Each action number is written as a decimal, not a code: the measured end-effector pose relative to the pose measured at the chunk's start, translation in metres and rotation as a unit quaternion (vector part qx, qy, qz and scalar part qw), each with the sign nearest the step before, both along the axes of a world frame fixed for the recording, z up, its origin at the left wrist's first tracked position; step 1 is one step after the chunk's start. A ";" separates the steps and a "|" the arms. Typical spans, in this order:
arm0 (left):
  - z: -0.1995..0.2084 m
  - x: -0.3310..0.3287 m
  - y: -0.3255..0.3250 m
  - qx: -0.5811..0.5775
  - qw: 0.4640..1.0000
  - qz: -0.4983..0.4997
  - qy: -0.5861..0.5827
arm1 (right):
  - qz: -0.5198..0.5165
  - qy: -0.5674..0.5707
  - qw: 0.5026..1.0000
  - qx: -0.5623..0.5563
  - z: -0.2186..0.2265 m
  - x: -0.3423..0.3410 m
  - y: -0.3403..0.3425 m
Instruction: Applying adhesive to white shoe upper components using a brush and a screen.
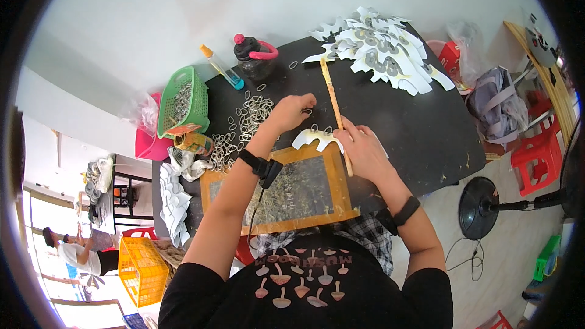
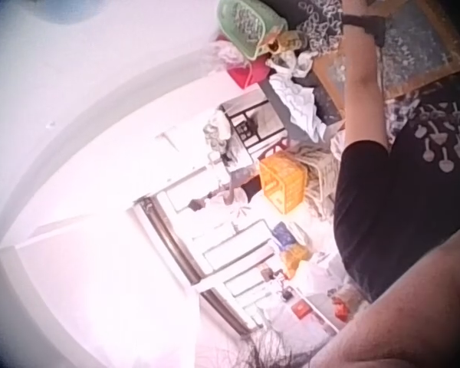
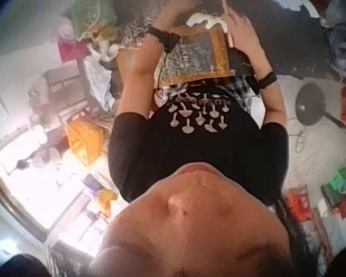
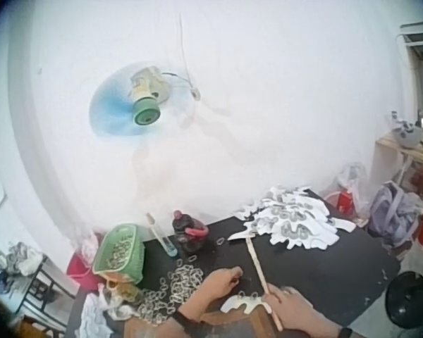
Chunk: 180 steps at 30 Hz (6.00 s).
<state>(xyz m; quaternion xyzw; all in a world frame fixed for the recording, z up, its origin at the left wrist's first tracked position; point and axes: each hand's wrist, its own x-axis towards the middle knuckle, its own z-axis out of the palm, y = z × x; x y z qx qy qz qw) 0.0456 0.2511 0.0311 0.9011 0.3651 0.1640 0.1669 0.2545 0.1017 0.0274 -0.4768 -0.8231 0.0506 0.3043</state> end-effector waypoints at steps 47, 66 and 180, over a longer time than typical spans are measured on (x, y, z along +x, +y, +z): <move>0.040 -0.006 -0.063 -0.568 0.620 0.008 -0.541 | -0.062 0.130 0.987 0.072 -0.006 0.020 -0.006; 0.039 -0.187 -0.237 -0.238 0.572 0.307 -0.722 | 0.240 0.408 0.877 -0.080 0.147 -0.172 0.001; -0.021 -0.205 -0.307 0.006 0.921 0.385 -0.057 | 0.495 0.015 0.866 -0.068 0.027 -0.178 -0.061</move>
